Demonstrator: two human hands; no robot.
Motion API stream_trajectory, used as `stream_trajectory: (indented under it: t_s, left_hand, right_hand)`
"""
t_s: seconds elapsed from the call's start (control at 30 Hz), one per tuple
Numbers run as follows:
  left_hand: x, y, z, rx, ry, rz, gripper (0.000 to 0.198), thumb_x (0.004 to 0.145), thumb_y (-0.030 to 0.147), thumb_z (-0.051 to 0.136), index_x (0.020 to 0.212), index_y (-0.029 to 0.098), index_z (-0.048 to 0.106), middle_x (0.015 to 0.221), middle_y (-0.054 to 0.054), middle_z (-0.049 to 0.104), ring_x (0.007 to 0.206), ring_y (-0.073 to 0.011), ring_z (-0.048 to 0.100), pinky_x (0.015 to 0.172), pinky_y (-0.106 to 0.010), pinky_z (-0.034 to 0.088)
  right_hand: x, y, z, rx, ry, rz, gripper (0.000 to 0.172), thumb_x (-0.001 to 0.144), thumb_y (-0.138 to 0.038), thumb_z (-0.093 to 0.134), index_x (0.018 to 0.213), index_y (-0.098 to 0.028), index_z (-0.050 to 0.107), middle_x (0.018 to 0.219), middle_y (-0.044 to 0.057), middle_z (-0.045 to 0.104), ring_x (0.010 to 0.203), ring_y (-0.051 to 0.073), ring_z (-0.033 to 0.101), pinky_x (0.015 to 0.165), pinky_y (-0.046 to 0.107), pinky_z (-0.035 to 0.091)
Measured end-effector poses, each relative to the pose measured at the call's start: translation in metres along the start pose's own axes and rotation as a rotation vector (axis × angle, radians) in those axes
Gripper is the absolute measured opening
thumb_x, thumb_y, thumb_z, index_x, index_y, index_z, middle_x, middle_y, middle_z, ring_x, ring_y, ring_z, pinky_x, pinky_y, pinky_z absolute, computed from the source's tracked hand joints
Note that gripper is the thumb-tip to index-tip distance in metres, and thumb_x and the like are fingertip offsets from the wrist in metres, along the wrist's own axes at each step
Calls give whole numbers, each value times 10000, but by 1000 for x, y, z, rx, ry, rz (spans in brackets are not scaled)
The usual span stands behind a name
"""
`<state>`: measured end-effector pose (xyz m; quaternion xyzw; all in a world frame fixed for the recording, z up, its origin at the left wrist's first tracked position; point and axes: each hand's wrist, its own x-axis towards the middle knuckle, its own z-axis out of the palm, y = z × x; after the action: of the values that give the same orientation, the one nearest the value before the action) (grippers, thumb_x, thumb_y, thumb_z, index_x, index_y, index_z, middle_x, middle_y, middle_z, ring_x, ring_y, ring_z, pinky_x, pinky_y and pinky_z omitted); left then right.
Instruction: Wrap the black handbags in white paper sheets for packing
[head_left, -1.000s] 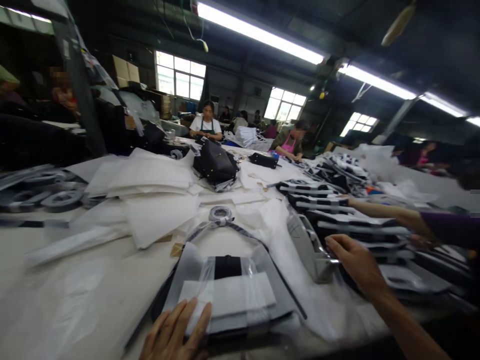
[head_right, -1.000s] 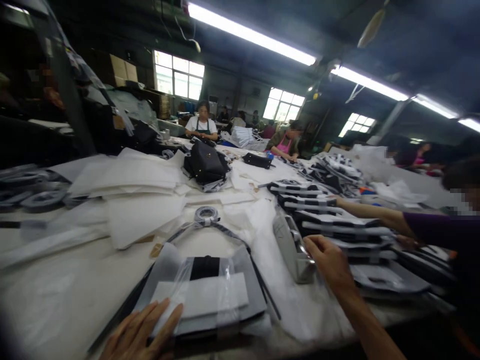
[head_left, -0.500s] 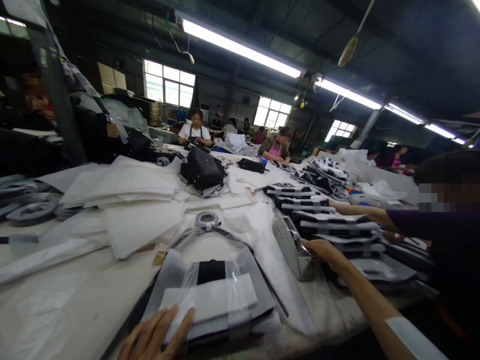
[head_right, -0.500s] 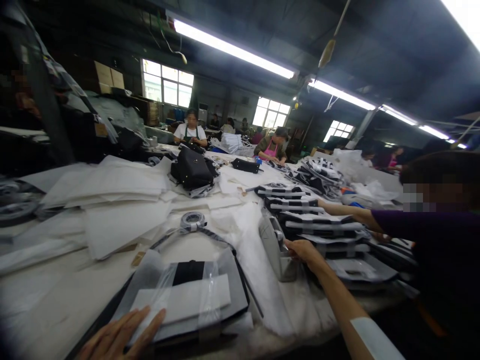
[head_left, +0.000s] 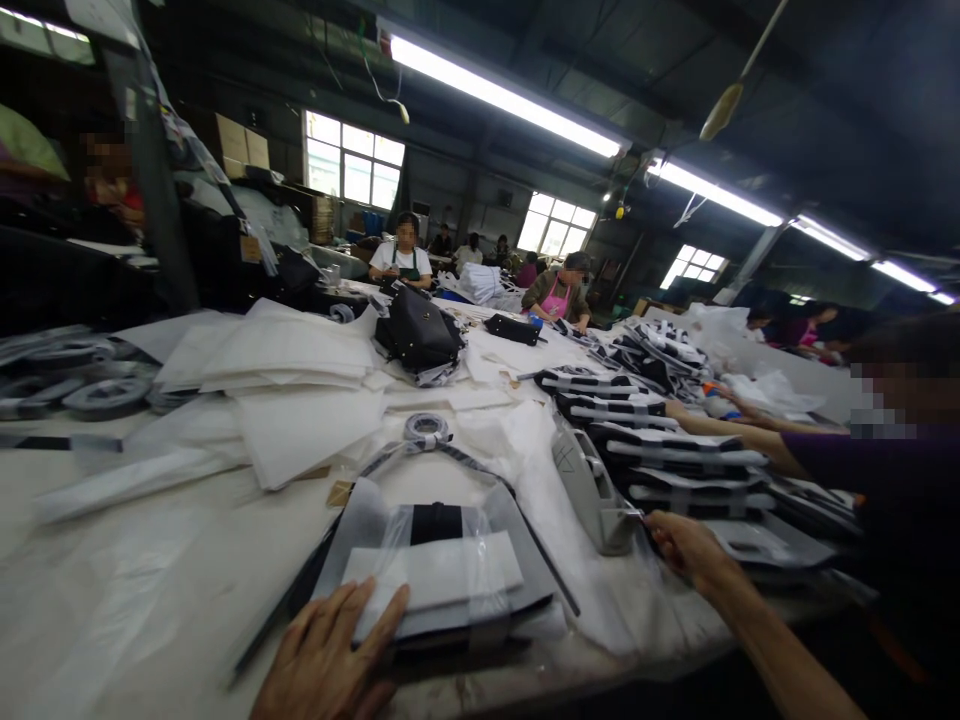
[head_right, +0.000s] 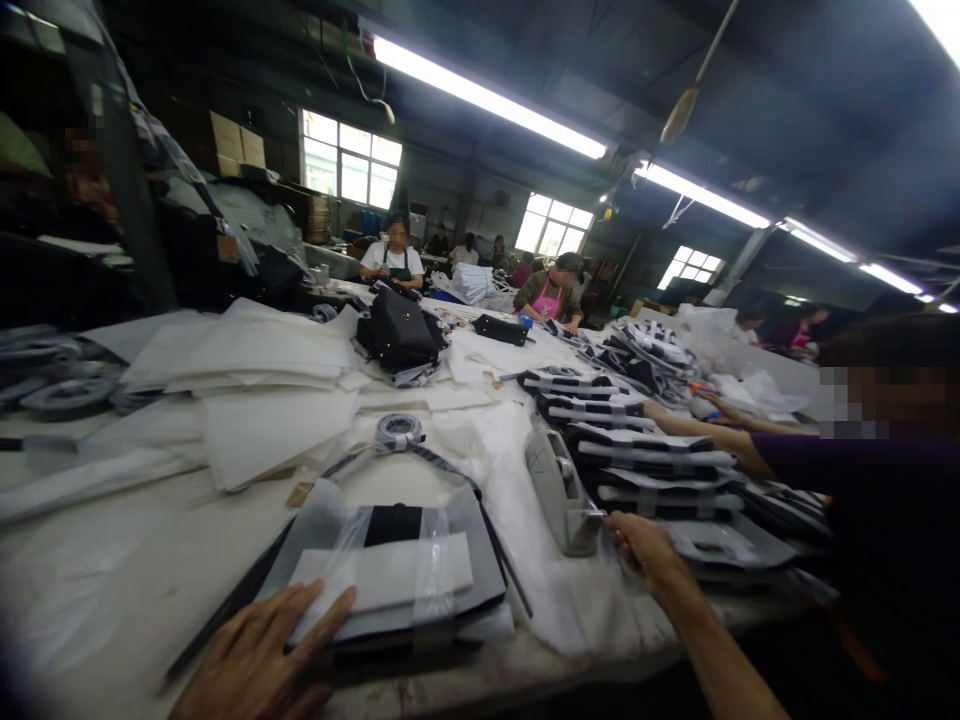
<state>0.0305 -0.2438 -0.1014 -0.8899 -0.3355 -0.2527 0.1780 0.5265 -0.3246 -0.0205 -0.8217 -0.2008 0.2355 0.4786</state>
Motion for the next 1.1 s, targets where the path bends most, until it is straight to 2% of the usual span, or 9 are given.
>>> stream_trajectory:
  t_s: [0.17, 0.23, 0.3, 0.37, 0.5, 0.63, 0.8, 0.93, 1.1]
  left_hand:
    - [0, 13, -6, -55, -101, -132, 883, 697, 210, 792, 1463, 404, 398, 1318, -42, 620, 1196, -284, 544, 1044, -447, 331]
    - [1, 17, -6, -104, -168, -183, 856, 726, 346, 833, 1457, 430, 395, 1342, -48, 602, 1220, -292, 533, 1056, -464, 342]
    - [2, 17, -6, -159, -248, -196, 850, 737, 508, 821, 1463, 435, 384, 1368, -73, 580, 1235, -314, 527, 1047, -492, 365]
    - [4, 17, -7, -204, -326, -182, 878, 732, 594, 797, 1477, 425, 365, 1393, -111, 554, 1250, -340, 519, 1039, -523, 381]
    - [9, 17, -16, -248, -415, -192, 914, 739, 576, 802, 1499, 419, 320, 1439, -154, 500, 1301, -366, 481, 1067, -564, 359]
    - [14, 16, -23, -280, -473, -185, 900, 747, 543, 806, 1498, 411, 328, 1463, -158, 470, 1325, -377, 459, 1076, -566, 357]
    - [11, 16, -19, -314, -479, -162, 833, 819, 485, 751, 1511, 401, 296, 1433, -165, 502, 1314, -373, 476, 1055, -583, 378]
    - [7, 20, -15, -294, -442, -189, 899, 815, 490, 749, 1535, 406, 217, 1418, -171, 518, 1310, -382, 483, 1056, -608, 371]
    - [1, 21, -12, -245, -390, -148, 754, 910, 420, 623, 1543, 379, 214, 1367, -172, 567, 1266, -362, 531, 1021, -580, 420]
  right_hand:
    - [-23, 39, -4, -196, 7, -5, 265, 580, -415, 613, 448, -224, 484, 454, -10, 434, 409, 102, 325, 418, 245, 226]
    - [-31, 26, 1, -285, -111, -102, 293, 604, -468, 630, 502, -201, 562, 492, 0, 481, 439, 111, 364, 443, 253, 256]
    - [-45, -7, 21, -339, -334, -208, 330, 647, -508, 648, 588, -184, 624, 538, 4, 527, 489, 125, 424, 486, 262, 321]
    - [-69, -52, 58, -378, -625, -302, 309, 698, -481, 679, 687, -172, 671, 616, 7, 584, 585, 139, 500, 566, 255, 391]
    - [-128, -134, 160, -522, -1224, -420, 193, 719, -341, 695, 732, -148, 690, 659, -8, 618, 629, 118, 515, 602, 225, 399]
    - [-164, -162, 247, -839, -1556, -532, 170, 662, -299, 744, 752, -159, 712, 650, -49, 621, 625, 98, 509, 572, 196, 382]
    - [-179, -161, 298, -1273, -1618, -652, 138, 639, -268, 764, 736, -176, 729, 586, -81, 597, 597, 94, 511, 533, 184, 365]
    - [-185, -165, 312, -1407, -1668, -684, 114, 631, -240, 769, 714, -173, 731, 575, -79, 605, 594, 103, 547, 523, 180, 375]
    - [-195, -171, 317, -1523, -1636, -1029, 156, 630, -274, 820, 718, -178, 736, 517, -92, 548, 491, 91, 506, 492, 201, 340]
